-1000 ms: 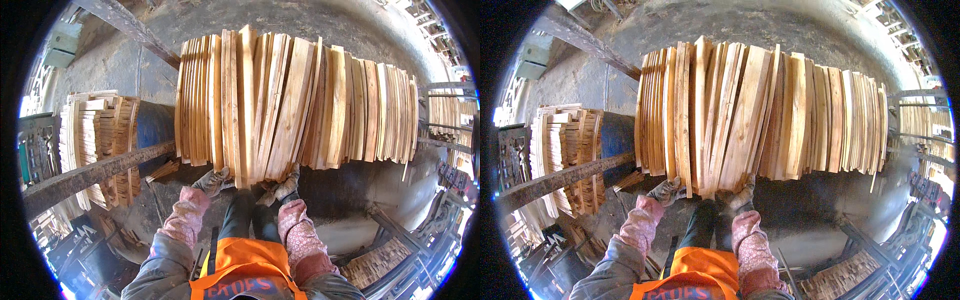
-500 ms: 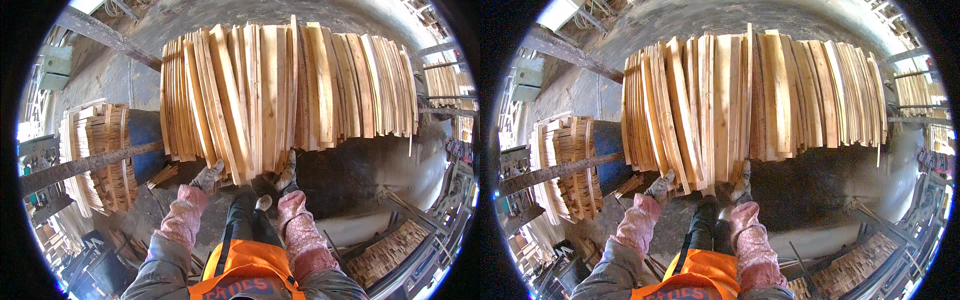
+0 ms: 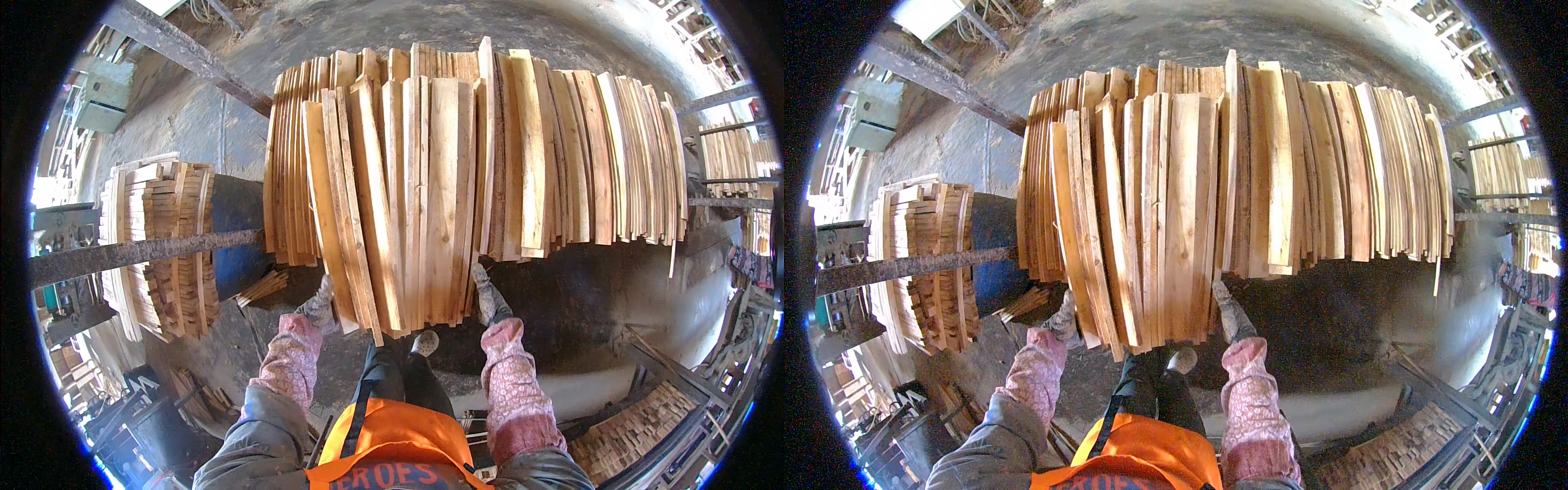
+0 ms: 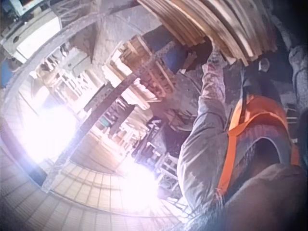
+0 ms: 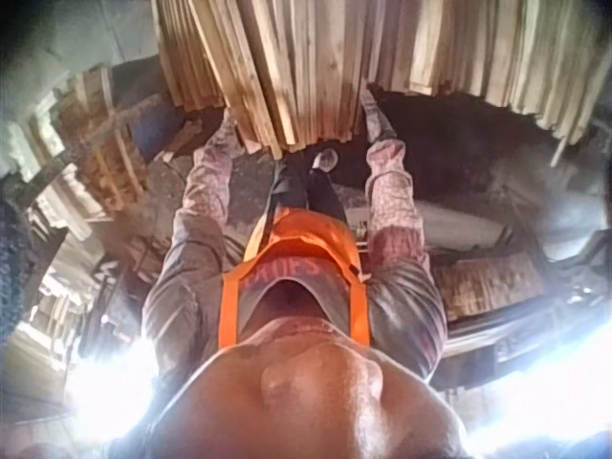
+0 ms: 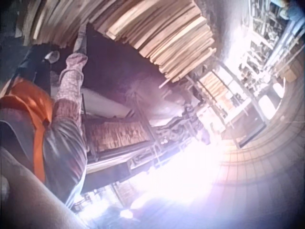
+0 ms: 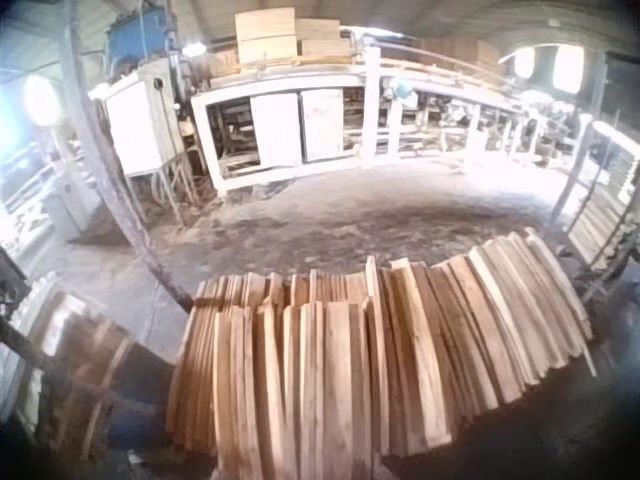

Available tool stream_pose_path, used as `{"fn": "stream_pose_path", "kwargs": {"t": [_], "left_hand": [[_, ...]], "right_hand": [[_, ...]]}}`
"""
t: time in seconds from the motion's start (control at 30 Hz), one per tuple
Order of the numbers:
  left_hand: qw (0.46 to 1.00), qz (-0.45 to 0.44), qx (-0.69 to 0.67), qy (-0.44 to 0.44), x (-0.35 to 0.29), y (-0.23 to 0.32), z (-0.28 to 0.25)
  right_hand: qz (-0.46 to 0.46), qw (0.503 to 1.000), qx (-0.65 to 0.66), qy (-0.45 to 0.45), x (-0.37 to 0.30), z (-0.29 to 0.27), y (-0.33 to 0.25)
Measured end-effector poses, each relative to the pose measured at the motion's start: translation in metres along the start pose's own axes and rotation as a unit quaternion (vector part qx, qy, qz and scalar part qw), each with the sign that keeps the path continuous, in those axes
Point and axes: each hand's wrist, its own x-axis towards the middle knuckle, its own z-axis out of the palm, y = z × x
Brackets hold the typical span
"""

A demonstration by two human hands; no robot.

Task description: The person repeatedly picks up wooden planks from a rotating drum and places them onto a growing stack on a conveyor belt. The person uses both hands to handle the planks and occasionally adjusts the stack alignment.

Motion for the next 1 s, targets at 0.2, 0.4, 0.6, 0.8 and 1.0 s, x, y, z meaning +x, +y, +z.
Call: {"fn": "stream_pose_path", "kwargs": {"t": [0.2, 0.4, 0.6, 0.8, 1.0], "left_hand": [[0.987, -0.021, -0.150, 0.050, 0.022, -0.022, 0.014], [0.993, 0.013, 0.015, 0.114, 0.010, -0.037, 0.022], [0.988, 0.108, -0.067, 0.082, 0.016, -0.006, 0.017], [0.989, 0.034, -0.077, 0.121, 0.026, -0.002, 0.023], [0.968, 0.178, 0.147, 0.098, -0.001, -0.048, 0.028]], "right_hand": [[0.028, 0.998, 0.057, 0.001, 0.024, 0.023, -0.011], [0.031, 0.989, 0.141, -0.032, 0.037, 0.009, 0.012], [0.036, 0.981, 0.185, -0.053, 0.036, -0.003, 0.025], [0.040, 0.973, 0.215, -0.070, 0.048, -0.024, 0.057], [0.037, 0.963, 0.241, -0.114, 0.044, -0.027, 0.080]]}}
